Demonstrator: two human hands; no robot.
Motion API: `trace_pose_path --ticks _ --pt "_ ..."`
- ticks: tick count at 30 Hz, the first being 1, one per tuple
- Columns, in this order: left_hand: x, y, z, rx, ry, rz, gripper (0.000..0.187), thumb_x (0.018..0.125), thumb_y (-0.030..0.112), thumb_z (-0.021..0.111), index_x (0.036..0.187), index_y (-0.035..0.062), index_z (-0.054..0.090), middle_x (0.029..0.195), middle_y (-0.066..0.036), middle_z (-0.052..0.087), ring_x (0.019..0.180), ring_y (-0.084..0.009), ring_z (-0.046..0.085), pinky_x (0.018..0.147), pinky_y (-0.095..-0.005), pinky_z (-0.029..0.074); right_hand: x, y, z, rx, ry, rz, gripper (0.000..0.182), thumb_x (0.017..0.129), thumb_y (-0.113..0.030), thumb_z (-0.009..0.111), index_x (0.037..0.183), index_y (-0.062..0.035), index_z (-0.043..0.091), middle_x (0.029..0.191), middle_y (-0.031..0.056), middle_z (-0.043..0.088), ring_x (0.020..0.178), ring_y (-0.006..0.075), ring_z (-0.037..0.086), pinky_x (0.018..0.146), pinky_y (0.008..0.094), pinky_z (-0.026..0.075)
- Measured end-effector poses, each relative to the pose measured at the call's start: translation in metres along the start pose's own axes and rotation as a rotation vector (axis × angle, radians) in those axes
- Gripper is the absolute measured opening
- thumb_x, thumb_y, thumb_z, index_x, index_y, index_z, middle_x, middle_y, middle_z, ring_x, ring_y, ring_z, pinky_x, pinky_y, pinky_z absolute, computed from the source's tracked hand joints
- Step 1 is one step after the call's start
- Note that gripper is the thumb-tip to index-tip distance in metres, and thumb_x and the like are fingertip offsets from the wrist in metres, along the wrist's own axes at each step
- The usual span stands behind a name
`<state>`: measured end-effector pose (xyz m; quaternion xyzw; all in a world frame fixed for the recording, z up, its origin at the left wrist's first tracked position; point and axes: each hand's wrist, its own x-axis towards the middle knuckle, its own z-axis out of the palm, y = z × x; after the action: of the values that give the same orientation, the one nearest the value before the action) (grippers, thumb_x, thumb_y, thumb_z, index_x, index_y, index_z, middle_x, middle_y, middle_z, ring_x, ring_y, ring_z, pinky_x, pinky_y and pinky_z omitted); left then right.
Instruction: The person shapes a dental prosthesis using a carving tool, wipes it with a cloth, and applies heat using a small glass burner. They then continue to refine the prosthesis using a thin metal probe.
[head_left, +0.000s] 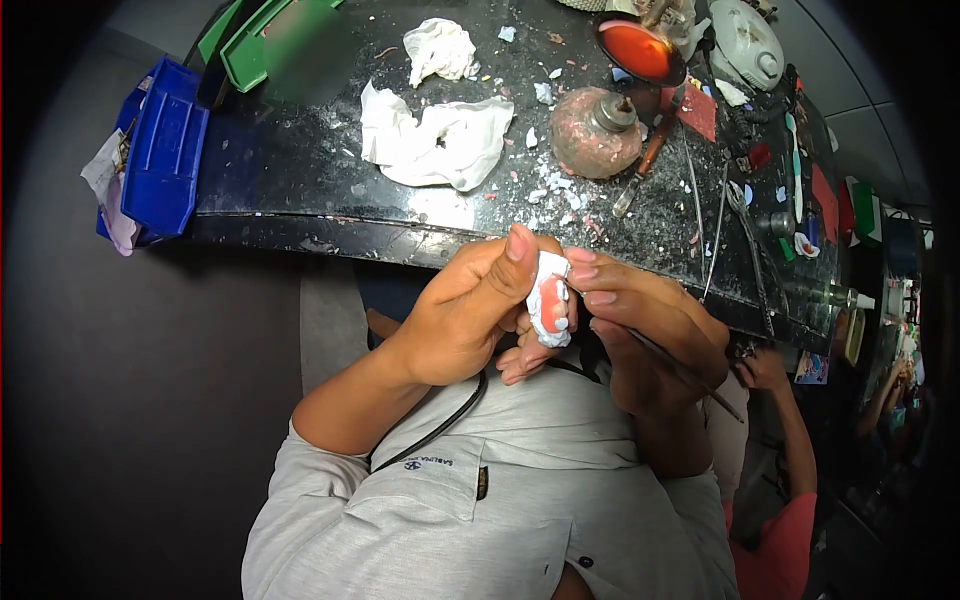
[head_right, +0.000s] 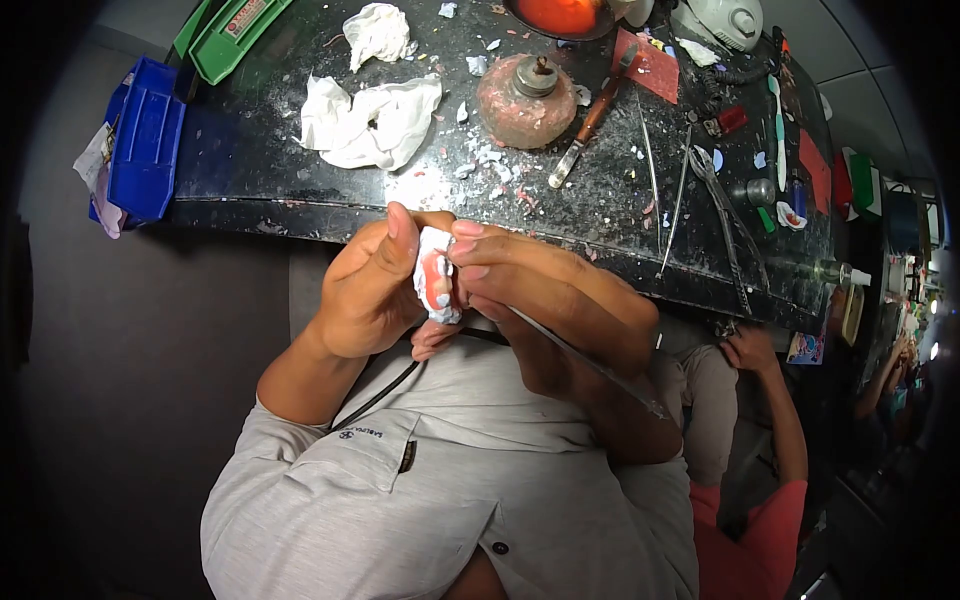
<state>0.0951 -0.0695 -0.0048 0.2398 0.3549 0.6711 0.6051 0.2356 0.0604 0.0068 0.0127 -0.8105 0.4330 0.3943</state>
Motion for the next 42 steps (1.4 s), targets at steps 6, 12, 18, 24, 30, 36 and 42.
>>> trace_pose_path --ticks 6,12,18,24,30,36,42 --pt "0.002 0.001 -0.002 -0.274 -0.006 -0.16 0.064 0.11 0.052 0.025 0.094 -0.0004 0.057 0.059 -0.007 0.054 0.04 -0.0124 0.046 0.037 -0.0242 0.039 -0.004 0.008 0.001 -0.119 0.008 -0.111 0.012 0.097 -0.003 0.062 0.099 0.0084 0.064 0.097 0.028 0.071 0.093 0.0399 0.074 0.083 0.0459 0.064" --pt "0.006 0.006 -0.008 -0.159 0.025 -0.199 0.067 0.108 0.058 0.027 0.077 0.0049 0.055 0.05 -0.007 0.048 0.035 -0.0119 0.041 0.034 -0.0255 0.035 -0.008 0.014 -0.008 -0.023 0.212 -0.022 0.012 0.103 -0.003 0.053 0.106 0.006 0.06 0.104 0.0325 0.069 0.096 0.0392 0.073 0.084 0.0479 0.063" --pt "0.01 -0.003 -0.01 0.013 0.022 0.005 0.065 0.109 0.054 0.027 0.078 0.0055 0.056 0.057 -0.007 0.055 0.039 -0.0103 0.045 0.039 -0.0223 0.038 -0.007 0.001 -0.009 0.124 0.237 0.246 0.016 0.101 -0.007 0.058 0.107 0.007 0.063 0.105 0.0317 0.07 0.098 0.0347 0.073 0.088 0.0447 0.06" --pt "0.011 -0.016 -0.005 0.104 0.137 0.248 0.047 0.11 0.038 0.041 0.1 -0.0033 0.061 0.086 -0.015 0.071 0.062 -0.0116 0.064 0.056 -0.023 0.052 -0.003 -0.001 0.002 0.148 0.181 0.161 0.014 0.096 -0.004 0.065 0.103 0.0077 0.066 0.105 0.0252 0.072 0.102 0.0331 0.072 0.095 0.0448 0.057" --pt "0.01 -0.017 0.002 0.125 0.178 0.366 0.047 0.109 0.033 0.045 0.113 -0.0106 0.061 0.097 -0.019 0.07 0.085 -0.0231 0.074 0.075 -0.0324 0.063 -0.007 0.001 0.009 0.143 0.148 0.17 0.013 0.097 -0.004 0.064 0.106 0.0054 0.065 0.106 0.0206 0.072 0.108 0.0353 0.071 0.101 0.0483 0.054" --pt "0.009 -0.017 0.004 0.107 0.171 0.378 0.049 0.109 0.033 0.045 0.117 -0.0124 0.061 0.105 -0.022 0.07 0.094 -0.0264 0.073 0.084 -0.0368 0.064 -0.004 -0.001 0.009 0.124 0.123 0.171 0.013 0.097 -0.004 0.063 0.106 0.0052 0.065 0.106 0.0207 0.072 0.108 0.0357 0.07 0.1 0.0485 0.054" --pt "0.009 -0.017 0.005 0.103 0.192 0.367 0.049 0.109 0.033 0.045 0.116 -0.0129 0.062 0.106 -0.021 0.07 0.095 -0.0255 0.073 0.085 -0.0369 0.064 -0.006 0.001 0.01 0.097 0.122 0.166 0.013 0.097 -0.004 0.063 0.105 0.0056 0.066 0.105 0.0209 0.073 0.108 0.0361 0.071 0.101 0.0489 0.054"
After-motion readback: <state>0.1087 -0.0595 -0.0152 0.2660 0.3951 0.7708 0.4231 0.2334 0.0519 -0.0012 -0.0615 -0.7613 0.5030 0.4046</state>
